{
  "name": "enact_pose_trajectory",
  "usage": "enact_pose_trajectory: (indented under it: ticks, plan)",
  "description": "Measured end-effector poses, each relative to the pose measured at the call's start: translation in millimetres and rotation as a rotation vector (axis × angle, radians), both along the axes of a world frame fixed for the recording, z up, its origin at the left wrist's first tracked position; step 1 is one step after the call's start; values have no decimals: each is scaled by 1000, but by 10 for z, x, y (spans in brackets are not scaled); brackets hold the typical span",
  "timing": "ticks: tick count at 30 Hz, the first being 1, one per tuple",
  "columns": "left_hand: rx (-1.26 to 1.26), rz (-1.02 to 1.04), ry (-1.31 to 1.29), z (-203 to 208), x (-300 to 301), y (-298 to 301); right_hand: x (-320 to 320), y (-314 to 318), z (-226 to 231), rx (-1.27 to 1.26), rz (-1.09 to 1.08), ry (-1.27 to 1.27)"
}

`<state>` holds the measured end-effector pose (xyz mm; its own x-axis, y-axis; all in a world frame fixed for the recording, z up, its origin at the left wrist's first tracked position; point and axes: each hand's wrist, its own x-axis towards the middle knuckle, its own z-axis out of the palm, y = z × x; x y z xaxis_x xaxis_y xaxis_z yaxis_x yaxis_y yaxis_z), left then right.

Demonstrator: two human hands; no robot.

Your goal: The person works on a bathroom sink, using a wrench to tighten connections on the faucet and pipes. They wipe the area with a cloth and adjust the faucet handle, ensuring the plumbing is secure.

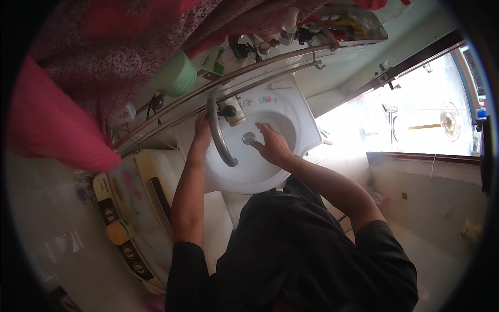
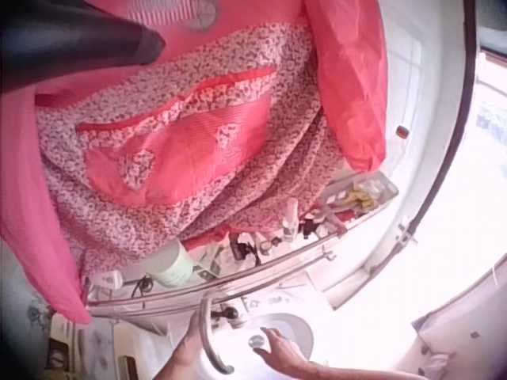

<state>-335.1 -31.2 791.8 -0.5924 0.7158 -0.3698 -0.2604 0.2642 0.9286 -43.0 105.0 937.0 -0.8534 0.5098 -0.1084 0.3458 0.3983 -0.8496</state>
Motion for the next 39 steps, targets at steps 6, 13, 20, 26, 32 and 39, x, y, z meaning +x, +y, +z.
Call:
enact_pose_trajectory:
  ticks: [6, 13, 20, 26, 32, 39]
  plan:
    - [294, -21, -257, 205, 116, 559, -824, 77, -645, 2, -268, 4]
    - [148, -49, -534, 196, -122, 829, -1054, 46, -925, -20, -346, 128]
    - [106, 55, -489, 290, 107, 940, -1051, 154, -945, 1, -320, 134]
    - [136, 170, -541, 309, 155, 929, -1003, 360, -916, -14, -162, 112]
    - [434, 550, -1034, 232, 318, 716, -1274, 986, -848, 295, 335, -57]
    - [574, 576, -976, 143, 393, 659, -1154, 805, -1021, 118, -96, 95]
